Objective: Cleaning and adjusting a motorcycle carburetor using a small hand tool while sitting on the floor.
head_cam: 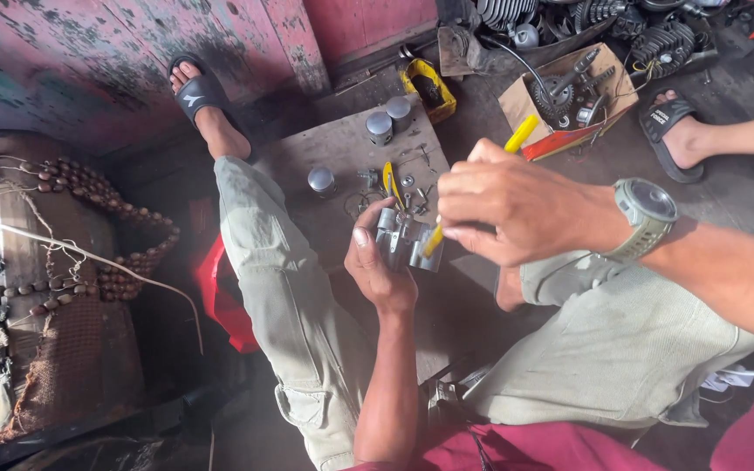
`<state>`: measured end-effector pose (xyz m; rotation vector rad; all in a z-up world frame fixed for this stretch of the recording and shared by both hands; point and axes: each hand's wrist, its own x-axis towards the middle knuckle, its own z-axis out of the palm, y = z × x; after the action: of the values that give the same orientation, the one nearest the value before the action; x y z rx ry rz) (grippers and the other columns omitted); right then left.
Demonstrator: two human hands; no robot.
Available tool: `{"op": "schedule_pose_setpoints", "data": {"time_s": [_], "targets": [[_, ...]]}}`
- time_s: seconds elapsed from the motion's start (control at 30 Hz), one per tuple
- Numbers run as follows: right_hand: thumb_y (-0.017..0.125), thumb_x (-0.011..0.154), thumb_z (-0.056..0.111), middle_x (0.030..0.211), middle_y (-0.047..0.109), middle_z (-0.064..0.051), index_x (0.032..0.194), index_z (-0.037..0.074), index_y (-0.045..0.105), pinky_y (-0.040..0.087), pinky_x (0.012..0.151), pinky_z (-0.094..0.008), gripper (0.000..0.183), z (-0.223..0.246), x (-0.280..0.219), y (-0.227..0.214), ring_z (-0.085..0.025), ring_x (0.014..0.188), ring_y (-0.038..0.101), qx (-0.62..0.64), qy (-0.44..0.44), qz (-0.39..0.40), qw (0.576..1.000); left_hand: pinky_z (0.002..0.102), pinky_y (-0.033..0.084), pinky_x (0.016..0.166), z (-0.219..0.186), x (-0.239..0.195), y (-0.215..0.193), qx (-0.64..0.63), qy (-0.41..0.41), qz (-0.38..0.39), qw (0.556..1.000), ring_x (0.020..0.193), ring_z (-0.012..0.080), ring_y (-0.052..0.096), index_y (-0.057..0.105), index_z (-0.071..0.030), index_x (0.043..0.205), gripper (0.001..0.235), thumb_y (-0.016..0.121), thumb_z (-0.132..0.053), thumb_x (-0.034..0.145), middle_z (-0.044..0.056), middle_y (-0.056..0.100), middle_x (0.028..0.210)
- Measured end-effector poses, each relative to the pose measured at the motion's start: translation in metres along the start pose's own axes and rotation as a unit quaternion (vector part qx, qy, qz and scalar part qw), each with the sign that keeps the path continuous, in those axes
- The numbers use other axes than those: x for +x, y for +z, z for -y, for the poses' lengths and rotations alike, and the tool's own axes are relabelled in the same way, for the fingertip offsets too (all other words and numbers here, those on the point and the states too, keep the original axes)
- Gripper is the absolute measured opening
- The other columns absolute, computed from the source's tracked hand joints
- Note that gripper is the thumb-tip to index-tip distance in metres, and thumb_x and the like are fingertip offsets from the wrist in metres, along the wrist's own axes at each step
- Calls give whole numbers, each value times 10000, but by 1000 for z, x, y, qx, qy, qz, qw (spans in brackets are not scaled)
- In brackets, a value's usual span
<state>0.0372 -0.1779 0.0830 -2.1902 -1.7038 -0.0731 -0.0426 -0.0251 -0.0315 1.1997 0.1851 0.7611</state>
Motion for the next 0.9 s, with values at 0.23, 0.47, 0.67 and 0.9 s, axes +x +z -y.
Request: {"op": "schedule_pose_setpoints", "data": {"time_s": [0.23, 0.47, 0.67, 0.9], "targets": [[603, 981, 160, 747, 474, -2, 795, 136, 510, 317, 697, -391, 209, 2, 3, 4, -219, 677, 451, -13, -10, 15, 1000, 317, 507, 896, 3, 1, -2, 6, -10, -3, 1000, 1013, 232, 673, 714, 17, 1103, 568, 354, -422, 1064, 139, 726, 1073], [593, 980, 110, 763, 467, -44, 785, 116, 474, 318, 657, -407, 228, 42, 2, 6, -266, 673, 451, -45, -20, -6, 999, 358, 512, 884, -16, 7, -17, 43, 60, 80, 994, 972, 240, 670, 720, -13, 1051, 549, 355, -422, 1073, 131, 718, 1034], [606, 952, 78, 837, 464, -79, 846, 90, 509, 325, 690, -406, 144, 90, -6, 22, -250, 662, 430, -109, 7, -85, 990, 353, 521, 845, -43, 1, -36, 53, 71, 112, 990, 927, 249, 691, 719, -17, 1045, 550, 351, -425, 1073, 156, 726, 994], [590, 960, 55, 836, 473, -72, 825, 77, 523, 309, 682, -413, 153, 130, -18, 49, -253, 669, 428, -23, 32, -130, 991, 361, 535, 741, -63, -35, -71, 94, 45, 127, 986, 837, 249, 683, 709, -15, 980, 579, 353, -464, 1063, 146, 713, 906]]}}
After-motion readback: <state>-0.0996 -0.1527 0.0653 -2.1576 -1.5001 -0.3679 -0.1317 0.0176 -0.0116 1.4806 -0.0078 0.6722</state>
